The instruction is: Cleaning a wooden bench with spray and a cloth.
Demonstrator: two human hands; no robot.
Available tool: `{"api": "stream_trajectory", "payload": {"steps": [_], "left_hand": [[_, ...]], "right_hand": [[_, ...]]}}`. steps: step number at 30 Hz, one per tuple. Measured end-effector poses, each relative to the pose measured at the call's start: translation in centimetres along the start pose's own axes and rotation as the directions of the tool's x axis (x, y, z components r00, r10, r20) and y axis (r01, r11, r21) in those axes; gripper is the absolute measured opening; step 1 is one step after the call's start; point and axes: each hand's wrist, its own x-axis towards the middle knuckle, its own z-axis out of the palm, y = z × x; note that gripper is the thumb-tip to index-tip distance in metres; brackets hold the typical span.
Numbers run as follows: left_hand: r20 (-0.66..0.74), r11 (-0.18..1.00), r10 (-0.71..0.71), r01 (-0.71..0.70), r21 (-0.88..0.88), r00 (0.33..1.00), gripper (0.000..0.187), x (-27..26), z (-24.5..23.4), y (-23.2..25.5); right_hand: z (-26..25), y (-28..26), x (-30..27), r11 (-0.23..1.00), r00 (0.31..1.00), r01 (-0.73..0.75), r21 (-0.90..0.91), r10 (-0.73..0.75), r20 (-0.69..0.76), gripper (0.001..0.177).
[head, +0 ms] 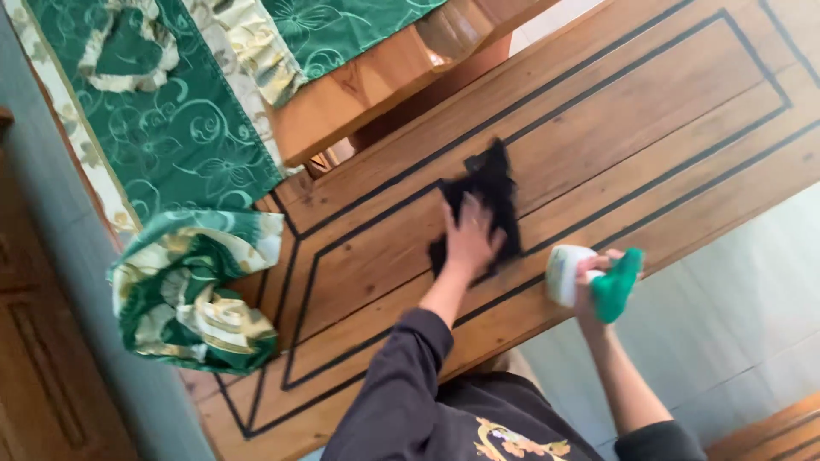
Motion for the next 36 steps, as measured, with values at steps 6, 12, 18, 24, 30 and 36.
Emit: {"api": "stream_trajectory", "payload": {"steps": [6, 12, 18, 24, 30, 36], "left_hand": [[-0.021, 0.963, -0.267, 0.268, 0.029, 0.963, 0.073, 7.0, -0.1, 0.6], [0.129, 0.990, 0.058, -0.074, 0.121, 0.990, 0.076, -2.0, -1.8, 6.7], [0.073, 0.964, 0.261, -0.264, 0.036, 0.963, 0.055, -7.5, 1.0, 6.5], [0.042, 0.998, -0.065, 0.064, 0.016, 0.997, 0.064, -0.9, 1.4, 1.7], [0.090, 0.906, 0.398, -0.376, -0.197, 0.913, 0.045, -9.2, -2.8, 6.7], [0.006, 0.817, 0.540, -0.522, -0.244, 0.842, 0.044, -17.1, -4.4, 2.4]], "right_hand": [[1.4, 1.8, -2.9, 0.895, 0.952, -0.306, 0.324, 0.286, 0.109, 0.058], [1.6, 0.9, -1.8, 0.869, 0.974, -0.199, 0.453, 0.226, -0.006, 0.064], [1.2, -0.3, -0.6, 0.775, 0.982, -0.158, 0.612, 0.185, 0.019, 0.059], [-0.6, -0.7, 0.3, 0.756, 0.963, -0.255, 0.603, 0.257, 0.085, 0.057], [-8.0, -2.0, 4.7, 0.855, 0.925, -0.326, 0.404, 0.198, 0.326, 0.055], [-9.4, -1.4, 4.6, 0.853, 0.869, -0.362, 0.376, 0.162, 0.468, 0.038]]}}
